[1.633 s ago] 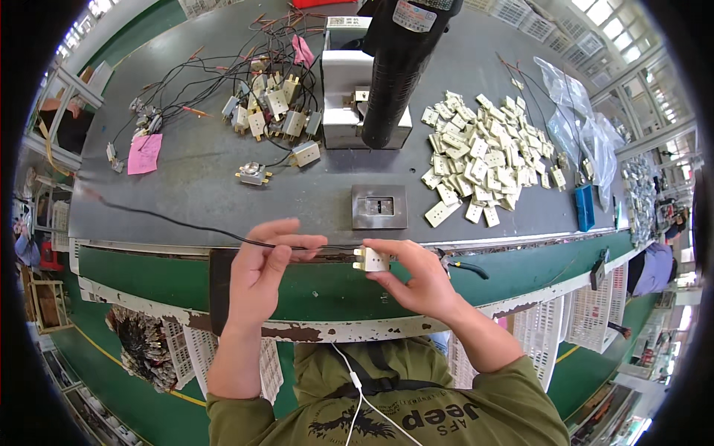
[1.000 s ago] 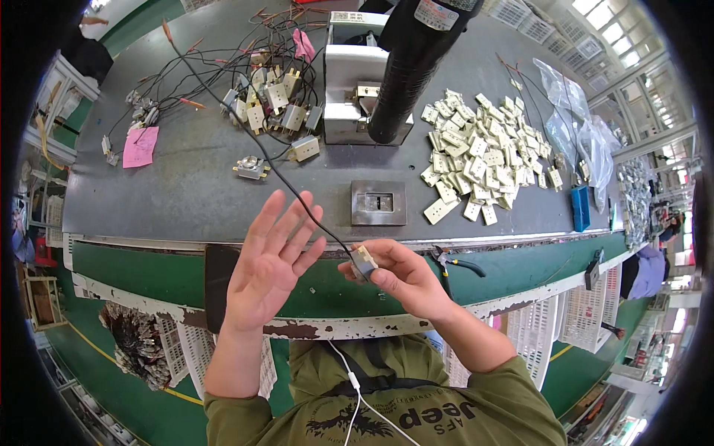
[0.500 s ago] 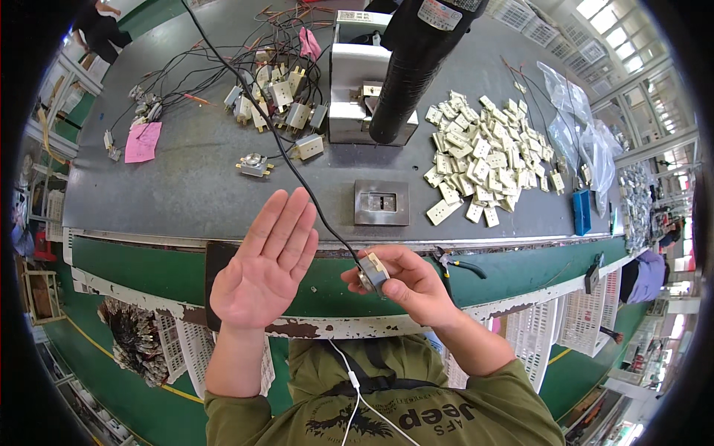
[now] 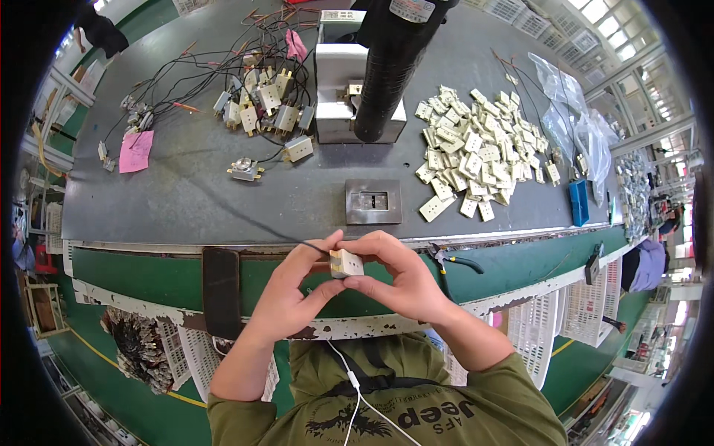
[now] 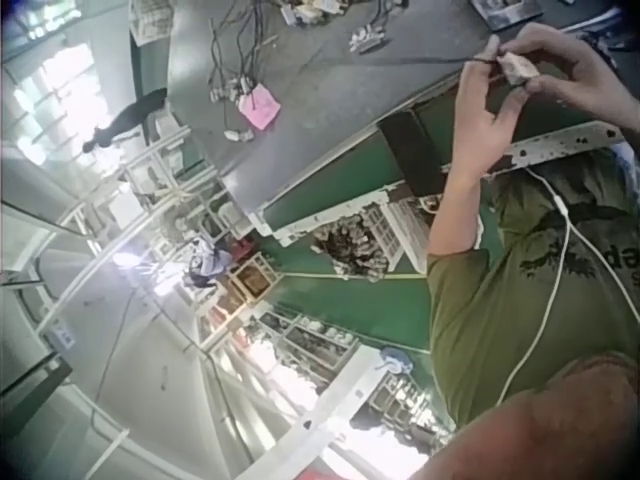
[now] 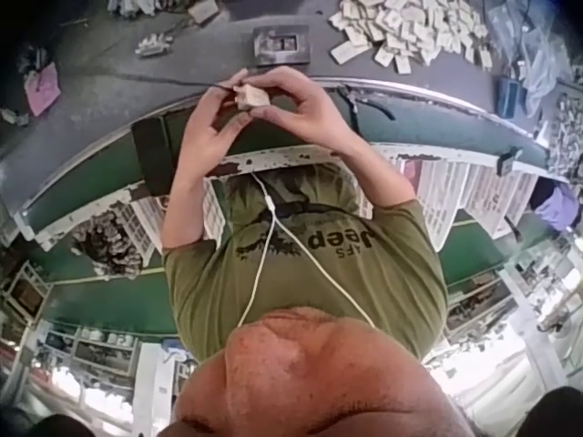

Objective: Manually attaching small plastic connectors to ends of electrical wires on an assembly line.

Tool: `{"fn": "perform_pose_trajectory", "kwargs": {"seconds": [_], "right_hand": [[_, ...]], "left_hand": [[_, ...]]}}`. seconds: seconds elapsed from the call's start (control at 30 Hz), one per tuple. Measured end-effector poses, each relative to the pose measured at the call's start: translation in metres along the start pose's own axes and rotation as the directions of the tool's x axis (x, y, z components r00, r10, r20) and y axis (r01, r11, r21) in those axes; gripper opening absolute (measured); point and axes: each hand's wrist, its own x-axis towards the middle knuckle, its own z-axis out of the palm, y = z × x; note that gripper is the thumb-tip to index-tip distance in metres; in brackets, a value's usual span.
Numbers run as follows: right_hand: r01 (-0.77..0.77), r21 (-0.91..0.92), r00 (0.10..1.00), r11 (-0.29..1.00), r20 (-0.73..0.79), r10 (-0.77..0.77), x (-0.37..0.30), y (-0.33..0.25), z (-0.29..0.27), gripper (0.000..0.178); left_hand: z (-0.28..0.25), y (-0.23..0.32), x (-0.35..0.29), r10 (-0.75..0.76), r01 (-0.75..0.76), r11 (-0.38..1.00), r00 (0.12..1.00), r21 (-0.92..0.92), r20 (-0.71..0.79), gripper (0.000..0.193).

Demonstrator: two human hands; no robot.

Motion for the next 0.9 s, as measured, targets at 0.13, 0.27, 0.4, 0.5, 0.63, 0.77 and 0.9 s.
{"fn": "perform_pose_trajectory", "kwargs": {"seconds": [0.13,0.27,0.4,0.5,0.63,0.77,0.9], "right_hand": [[-0.008,-0.163,0.999,0.987,0.048,0.016,0.004,-0.009,-0.008,0.040],[0.090,-0.428,0.996,0.899,0.031,-0.085,0.004,-0.011,-0.006,0.038],[0.112,-0.447,0.992,0.888,-0.009,-0.129,0.003,-0.011,0.000,0.038],[0.172,-0.476,0.978,0.862,-0.022,-0.208,0.001,-0.008,0.000,0.040],[0.182,-0.477,0.975,0.860,-0.022,-0.219,-0.005,-0.009,-0.001,0.041],[0.127,-0.395,0.989,0.910,-0.020,-0.147,-0.005,-0.013,-0.009,0.040],[0.025,-0.375,0.963,0.927,-0.239,-0.123,-0.009,-0.021,-0.042,0.037]], "left_hand": [[-0.003,0.001,-0.001,0.005,-0.005,0.995,1.000,0.098,0.000,0.061],[-0.005,0.006,0.003,0.095,-0.091,0.970,0.995,0.225,-0.009,0.061],[-0.004,0.012,0.003,0.158,-0.135,0.913,0.987,0.384,-0.031,0.063],[-0.004,0.019,0.003,0.192,-0.162,0.889,0.981,0.429,-0.028,0.058],[-0.001,0.016,0.002,0.225,-0.190,0.882,0.974,0.430,-0.032,0.043],[-0.001,0.014,0.001,0.128,-0.105,0.923,0.991,0.369,-0.038,0.038],[-0.021,0.009,-0.006,0.018,0.021,0.987,0.970,0.161,-0.241,0.035]]}}
